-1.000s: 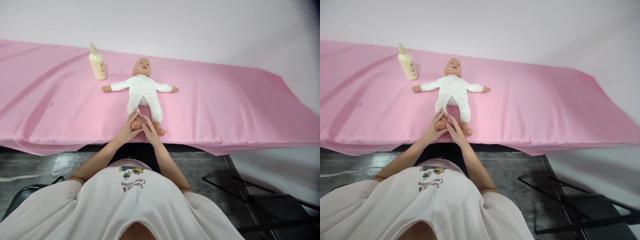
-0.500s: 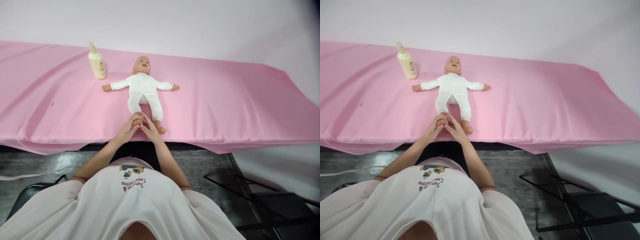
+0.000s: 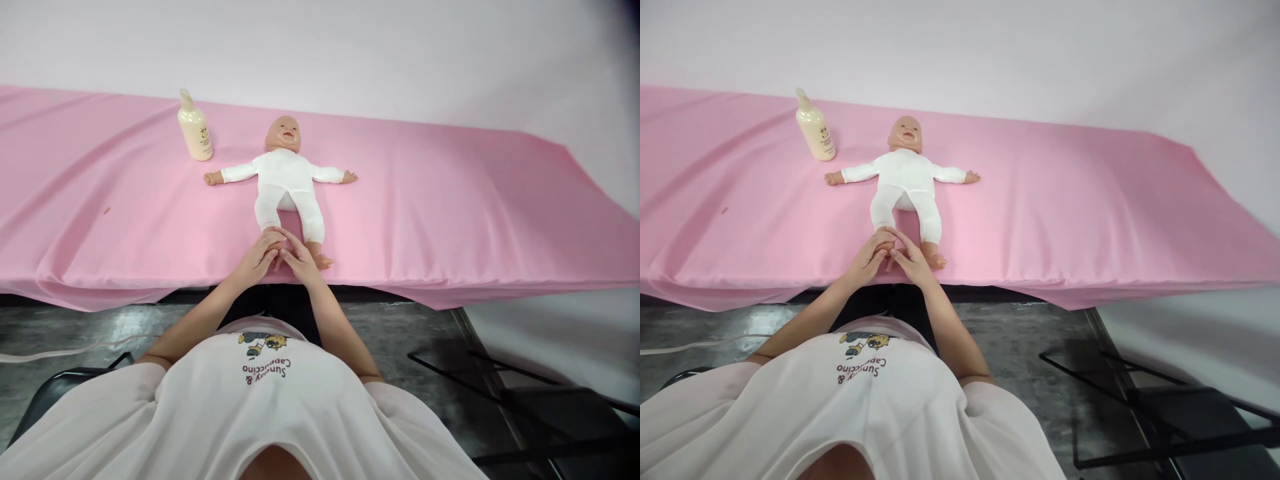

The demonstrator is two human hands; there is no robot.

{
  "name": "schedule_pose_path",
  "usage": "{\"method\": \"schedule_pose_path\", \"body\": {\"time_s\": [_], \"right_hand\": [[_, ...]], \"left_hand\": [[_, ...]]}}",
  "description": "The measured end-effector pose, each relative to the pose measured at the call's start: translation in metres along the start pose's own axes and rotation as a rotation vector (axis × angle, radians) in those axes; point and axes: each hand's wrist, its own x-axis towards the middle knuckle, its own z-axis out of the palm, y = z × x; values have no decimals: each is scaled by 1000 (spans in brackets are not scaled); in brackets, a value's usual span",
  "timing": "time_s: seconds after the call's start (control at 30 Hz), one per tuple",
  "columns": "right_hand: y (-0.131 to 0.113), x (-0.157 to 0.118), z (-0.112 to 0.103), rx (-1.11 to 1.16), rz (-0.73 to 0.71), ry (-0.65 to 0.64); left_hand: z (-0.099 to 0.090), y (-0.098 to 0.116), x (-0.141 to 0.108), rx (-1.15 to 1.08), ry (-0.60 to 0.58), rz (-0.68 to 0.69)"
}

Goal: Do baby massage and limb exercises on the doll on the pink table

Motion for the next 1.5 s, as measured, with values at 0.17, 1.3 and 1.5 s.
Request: {"method": "schedule_pose_path", "body": {"time_s": [0.17, 1.3, 1.5], "right_hand": [[3, 2, 2, 72, -28, 20], [-7, 3, 1, 10, -59, -17], [2, 2, 4, 30, -72, 24]], "left_hand": [[0, 5, 0, 11, 55, 58], [1, 7, -3, -279, 126, -148], [1, 8, -1, -99, 184, -73]]}}
